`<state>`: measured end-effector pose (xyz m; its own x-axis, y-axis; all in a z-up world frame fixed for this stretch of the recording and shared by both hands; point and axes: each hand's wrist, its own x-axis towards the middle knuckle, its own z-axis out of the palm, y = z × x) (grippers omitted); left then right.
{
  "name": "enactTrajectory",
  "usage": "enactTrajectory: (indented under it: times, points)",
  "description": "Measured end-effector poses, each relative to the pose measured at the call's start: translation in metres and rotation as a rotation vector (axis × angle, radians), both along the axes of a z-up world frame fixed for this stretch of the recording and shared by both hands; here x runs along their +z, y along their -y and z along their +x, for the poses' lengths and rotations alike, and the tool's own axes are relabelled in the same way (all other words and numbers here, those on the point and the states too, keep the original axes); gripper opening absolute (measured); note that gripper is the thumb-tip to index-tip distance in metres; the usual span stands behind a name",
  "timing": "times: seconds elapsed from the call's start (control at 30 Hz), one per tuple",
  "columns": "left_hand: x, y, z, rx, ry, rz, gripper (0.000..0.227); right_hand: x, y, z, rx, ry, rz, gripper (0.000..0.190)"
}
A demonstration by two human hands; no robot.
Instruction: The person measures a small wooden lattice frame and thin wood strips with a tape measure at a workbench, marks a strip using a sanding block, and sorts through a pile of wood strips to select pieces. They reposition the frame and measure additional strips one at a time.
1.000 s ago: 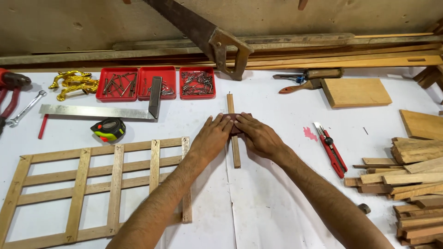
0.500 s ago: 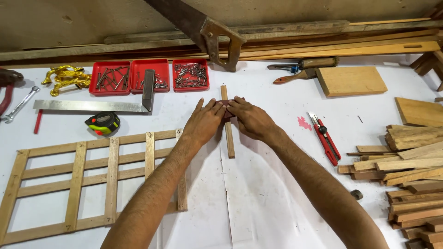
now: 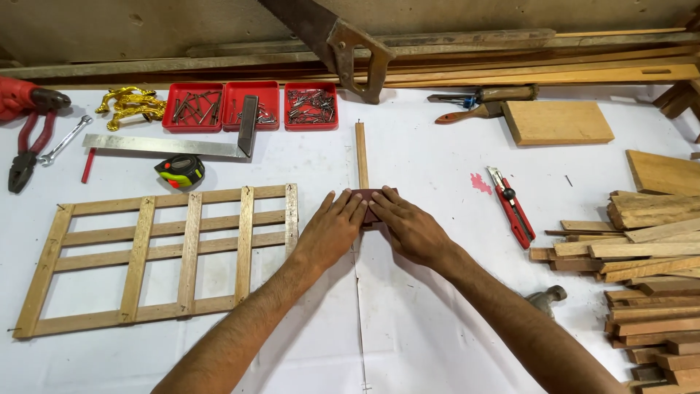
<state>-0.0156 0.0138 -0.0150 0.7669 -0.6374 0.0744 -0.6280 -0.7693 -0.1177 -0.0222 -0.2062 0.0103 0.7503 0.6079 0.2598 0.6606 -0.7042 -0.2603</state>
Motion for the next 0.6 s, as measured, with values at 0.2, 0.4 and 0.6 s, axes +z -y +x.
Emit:
enactTrajectory:
  times: [0.2,0.4,0.6]
  points:
    - [0.003,0.0,0.035,0.018,0.019,-0.009,0.051,0.002,-0.004,0.037,-0.042,-0.06,0.004,0.05]
    - [0.001,-0.003,0.078,0.017,0.035,-0.078,0.05,-0.004,-0.007,0.079,-0.049,-0.028,-0.012,0.05]
    - [-0.011,-0.002,0.109,0.014,0.08,-0.123,0.048,0.005,-0.011,0.101,-0.063,-0.045,-0.019,0.046]
